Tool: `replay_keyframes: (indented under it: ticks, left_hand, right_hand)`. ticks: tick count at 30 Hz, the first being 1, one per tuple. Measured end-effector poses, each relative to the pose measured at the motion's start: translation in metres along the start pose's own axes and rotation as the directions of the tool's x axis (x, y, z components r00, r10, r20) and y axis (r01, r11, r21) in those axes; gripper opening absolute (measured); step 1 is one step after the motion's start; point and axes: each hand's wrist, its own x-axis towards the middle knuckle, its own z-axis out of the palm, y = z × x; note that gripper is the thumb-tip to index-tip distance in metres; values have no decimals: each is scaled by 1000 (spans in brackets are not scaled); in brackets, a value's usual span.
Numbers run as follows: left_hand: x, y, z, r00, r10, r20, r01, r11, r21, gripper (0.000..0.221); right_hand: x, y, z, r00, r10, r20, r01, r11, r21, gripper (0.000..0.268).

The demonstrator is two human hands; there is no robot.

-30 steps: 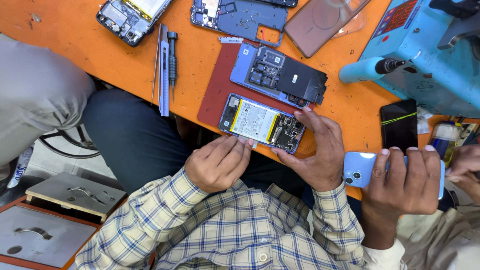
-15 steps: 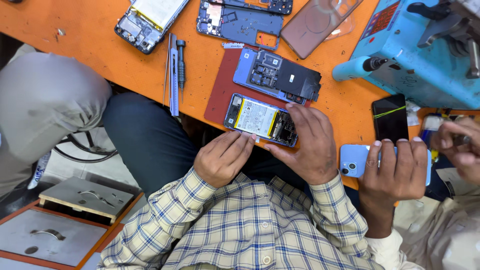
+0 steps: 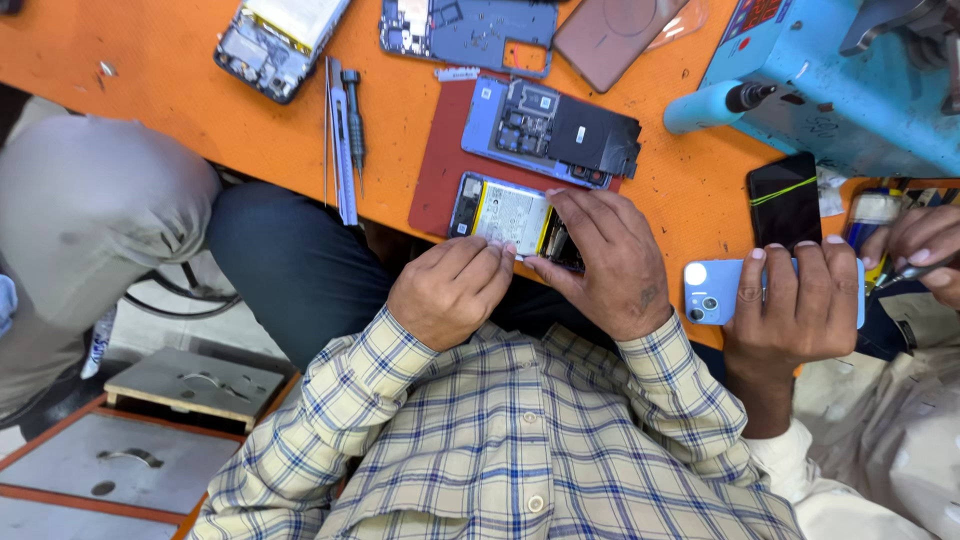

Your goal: The person disassembles a mobile phone on a workbench, removing internal components and a battery with a tool. They then handle a circuit board and a phone frame before placing the components back into the chassis and securing them.

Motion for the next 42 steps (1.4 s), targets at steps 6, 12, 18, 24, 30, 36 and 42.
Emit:
replay_keyframes:
  ticks: [6,12,18,24,30,36,42]
  left_hand:
    - [-16,1,16,974,71,-216,-43,990,134,21]
    - [-26,7,31,961,55,-270,-7,984,176,18]
    - [-30,14,41,951,-30,-307,81,984,156,21]
    - [-32,14,44,950,-31,-310,81,985,150,24]
    - [-33,14,45,951,-35,-308,79,988,131,24]
    - [-33,13,46,946,-51,-321,101,985,141,22]
    - [-35,16,48,945,-70,-319,118,984,132,22]
  right_hand:
    - [3,-2,1,999,-11,43,14,997,-73,67]
    - [8,-2,-5,995,-39,97,52,990,-132,65]
    - [15,2,-7,977,-128,171,157,974,-166,61]
    - [17,4,-1,946,-263,191,314,893,-323,51]
    - [22,4,2,911,-351,216,410,823,-393,48]
    - [25,3,4,890,-374,261,454,775,-440,50]
    - [24,2,8,879,-377,292,474,758,-447,41]
